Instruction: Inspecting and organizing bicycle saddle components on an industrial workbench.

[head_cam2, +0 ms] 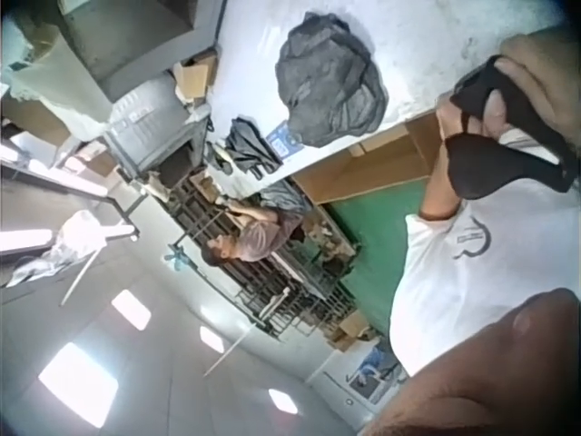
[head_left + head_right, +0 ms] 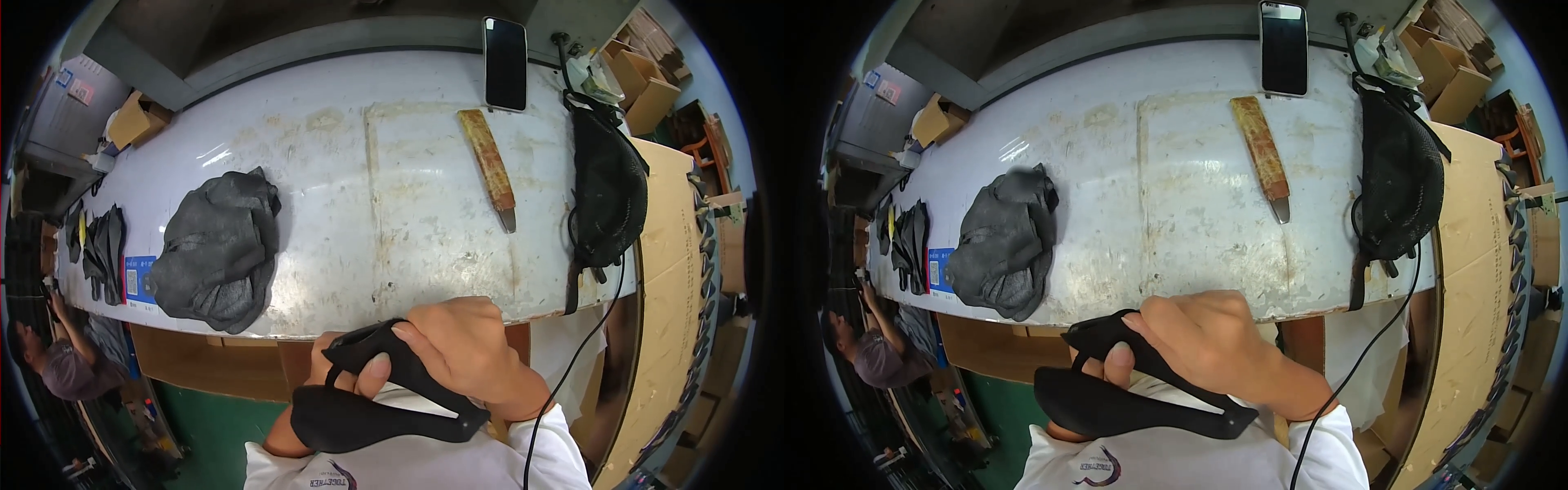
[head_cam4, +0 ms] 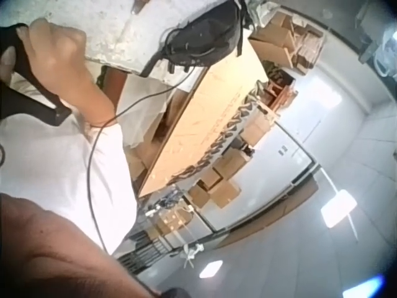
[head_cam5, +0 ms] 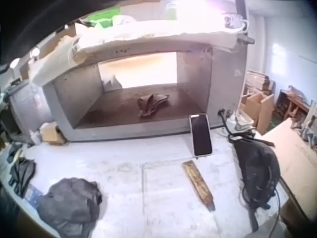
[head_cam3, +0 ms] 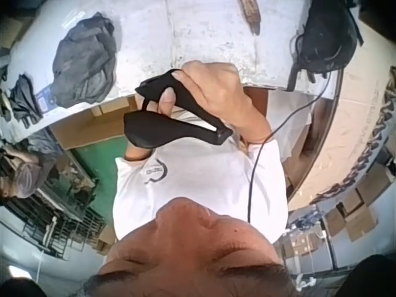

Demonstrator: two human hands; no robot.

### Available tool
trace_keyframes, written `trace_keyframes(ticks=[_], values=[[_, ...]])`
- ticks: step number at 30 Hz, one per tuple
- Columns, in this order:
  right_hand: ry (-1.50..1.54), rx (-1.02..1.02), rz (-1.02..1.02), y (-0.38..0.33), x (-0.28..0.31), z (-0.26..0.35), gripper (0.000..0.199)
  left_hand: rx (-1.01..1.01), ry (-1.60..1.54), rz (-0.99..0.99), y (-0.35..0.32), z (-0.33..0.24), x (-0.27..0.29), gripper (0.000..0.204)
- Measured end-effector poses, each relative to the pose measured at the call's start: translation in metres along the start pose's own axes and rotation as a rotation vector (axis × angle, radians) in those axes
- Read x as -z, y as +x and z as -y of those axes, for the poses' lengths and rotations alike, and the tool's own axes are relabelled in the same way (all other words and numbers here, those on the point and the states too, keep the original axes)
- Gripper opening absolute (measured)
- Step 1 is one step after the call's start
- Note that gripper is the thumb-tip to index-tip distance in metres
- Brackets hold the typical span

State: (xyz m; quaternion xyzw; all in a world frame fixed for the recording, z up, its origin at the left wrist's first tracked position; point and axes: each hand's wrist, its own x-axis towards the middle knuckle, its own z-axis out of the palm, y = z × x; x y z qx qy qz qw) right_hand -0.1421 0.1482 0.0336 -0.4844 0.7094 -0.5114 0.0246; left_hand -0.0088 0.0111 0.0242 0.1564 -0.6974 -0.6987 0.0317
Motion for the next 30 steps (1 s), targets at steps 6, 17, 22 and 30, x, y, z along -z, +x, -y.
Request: trace_keyframes(ticks=[6,17,22,30], values=[[0.120,-0.037,0.092,0.002,-0.001,-0.002,0.013,-0.134,-0.259,0.108,-0.003,0.011,-0.007,0.041],[0.785,-0.523,0.134,-0.005,-0.021,0.008,0.026,-0.038,-0.236,0.024,-0.046,0.005,0.016,0.033],[0.799,-0.527,0.086,-0.005,-0.024,0.007,0.026,-0.037,-0.204,-0.064,-0.031,0.000,-0.008,0.032],[1.022,-0.880,0.476,-0.025,-0.001,-0.005,0.026,-0.025,-0.211,-0.203,0.012,-0.008,-0.003,0.030]])
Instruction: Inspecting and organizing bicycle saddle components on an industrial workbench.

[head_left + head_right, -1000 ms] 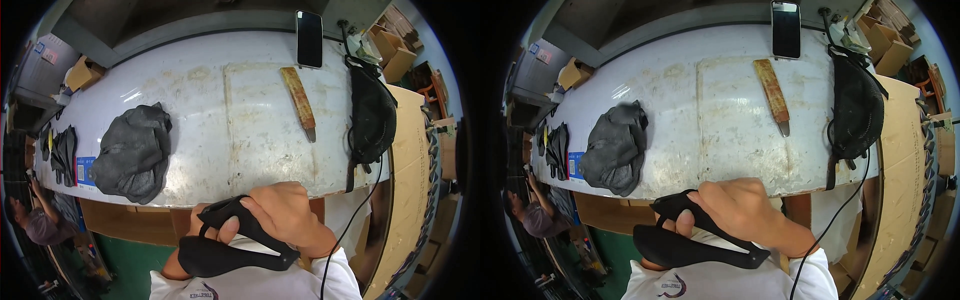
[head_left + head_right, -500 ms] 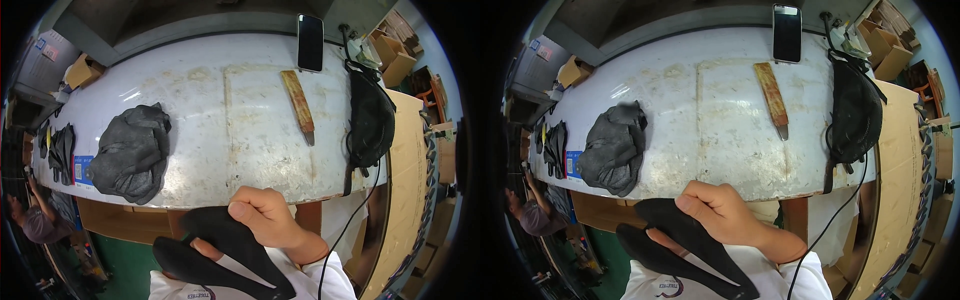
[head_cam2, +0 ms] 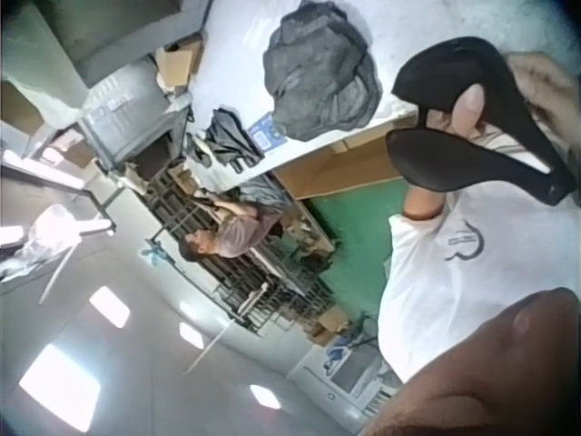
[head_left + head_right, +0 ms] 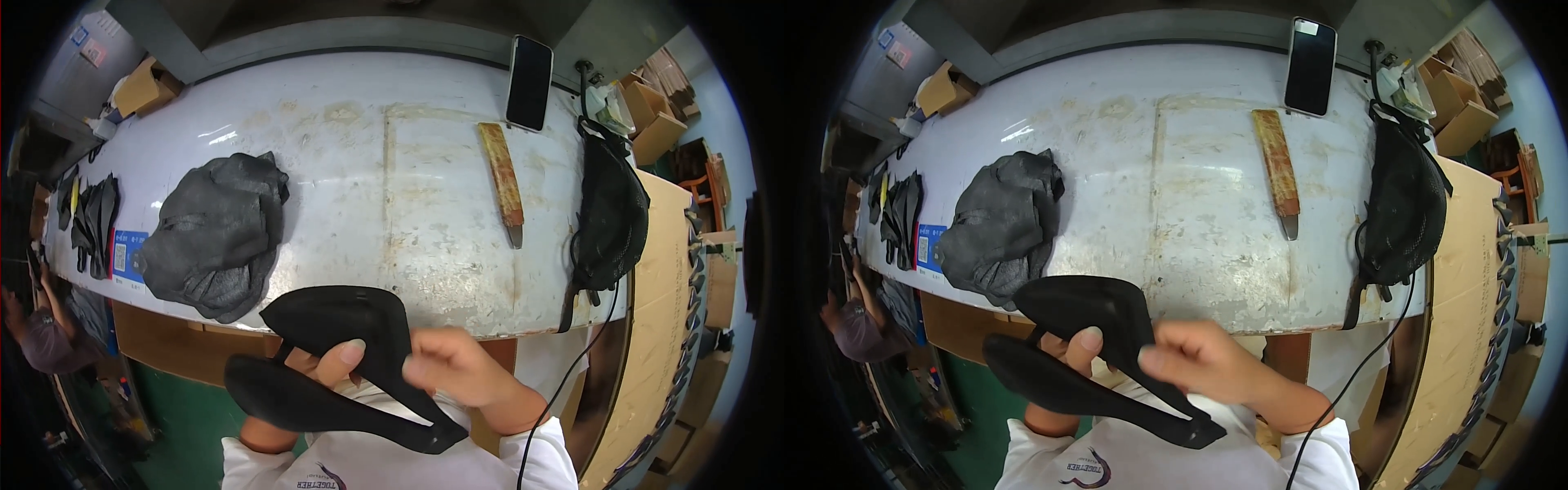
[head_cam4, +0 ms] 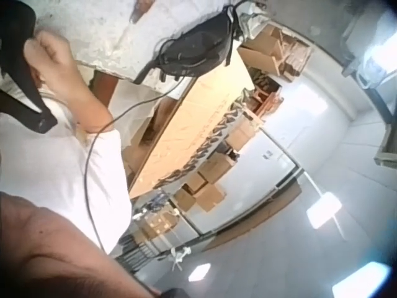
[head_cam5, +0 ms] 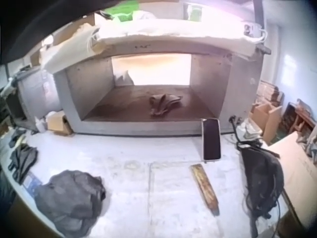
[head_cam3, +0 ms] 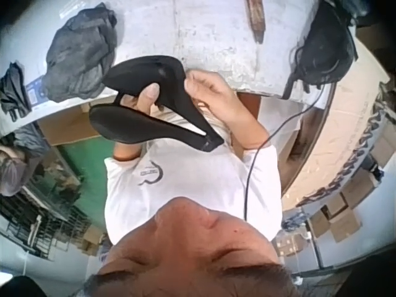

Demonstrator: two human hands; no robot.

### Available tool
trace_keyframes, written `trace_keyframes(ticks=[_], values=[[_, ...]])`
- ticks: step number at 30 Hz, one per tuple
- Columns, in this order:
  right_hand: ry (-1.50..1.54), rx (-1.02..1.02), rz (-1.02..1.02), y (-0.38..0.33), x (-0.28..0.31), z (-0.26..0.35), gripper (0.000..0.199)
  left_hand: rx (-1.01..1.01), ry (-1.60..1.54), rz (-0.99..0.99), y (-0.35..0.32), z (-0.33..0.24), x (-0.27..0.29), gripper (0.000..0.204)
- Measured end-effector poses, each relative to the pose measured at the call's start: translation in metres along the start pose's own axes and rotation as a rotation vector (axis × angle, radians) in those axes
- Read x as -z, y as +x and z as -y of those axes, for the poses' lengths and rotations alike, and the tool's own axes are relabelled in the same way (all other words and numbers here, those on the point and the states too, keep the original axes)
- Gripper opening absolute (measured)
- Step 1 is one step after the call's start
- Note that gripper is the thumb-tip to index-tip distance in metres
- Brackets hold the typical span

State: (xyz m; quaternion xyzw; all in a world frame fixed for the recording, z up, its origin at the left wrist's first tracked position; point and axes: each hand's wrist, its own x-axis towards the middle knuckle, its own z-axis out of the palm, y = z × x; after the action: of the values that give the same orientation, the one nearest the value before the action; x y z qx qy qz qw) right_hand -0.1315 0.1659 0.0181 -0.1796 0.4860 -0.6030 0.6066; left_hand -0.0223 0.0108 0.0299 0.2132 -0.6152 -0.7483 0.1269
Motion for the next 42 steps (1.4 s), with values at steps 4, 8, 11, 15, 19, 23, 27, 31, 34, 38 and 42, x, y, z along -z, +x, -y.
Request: trace_keyframes(ticks=[4,8,11,15,19,23,27,31,34,38,42], values=[[-0.337,0.074,0.107,-0.005,0.006,-0.004,0.027,0.011,-0.013,-0.078,-0.011,-0.004,0.020,0.030],[0.190,-0.166,-0.003,-0.010,0.005,-0.007,0.031,0.128,-0.184,0.042,-0.007,0.006,0.023,0.031],[0.203,-0.117,-0.046,-0.004,-0.005,-0.007,0.031,0.058,-0.490,0.017,-0.004,0.006,0.017,0.031],[0.207,0.044,-0.001,0.005,-0.002,-0.024,0.028,0.141,-0.594,-0.012,-0.003,0.009,0.017,0.025],[0.027,0.332,0.030,0.013,-0.005,-0.034,0.022,0.253,-1.050,0.366,-0.007,0.048,0.027,0.037],[-0.194,0.536,-0.127,0.016,-0.007,-0.017,0.019,0.132,-0.810,0.597,-0.012,0.050,0.034,0.078],[-0.750,0.443,-0.228,0.012,0.007,-0.004,0.019,0.152,-0.465,0.511,-0.011,0.038,0.030,0.057],[0.070,0.502,-0.187,0.016,0.009,-0.024,0.037,0.114,-0.299,0.154,-0.014,0.017,0.025,0.048],[-0.143,0.481,-0.228,0.005,-0.004,-0.028,0.029,0.004,-0.289,-0.081,-0.019,0.014,0.022,0.059],[-0.537,0.537,-0.329,0.014,-0.009,-0.031,0.026,-0.190,-0.045,-0.227,-0.021,0.019,0.016,0.028],[-0.413,0.499,-0.451,0.019,-0.010,-0.032,0.025,-0.041,-0.014,-0.189,-0.037,0.008,0.008,0.017]])
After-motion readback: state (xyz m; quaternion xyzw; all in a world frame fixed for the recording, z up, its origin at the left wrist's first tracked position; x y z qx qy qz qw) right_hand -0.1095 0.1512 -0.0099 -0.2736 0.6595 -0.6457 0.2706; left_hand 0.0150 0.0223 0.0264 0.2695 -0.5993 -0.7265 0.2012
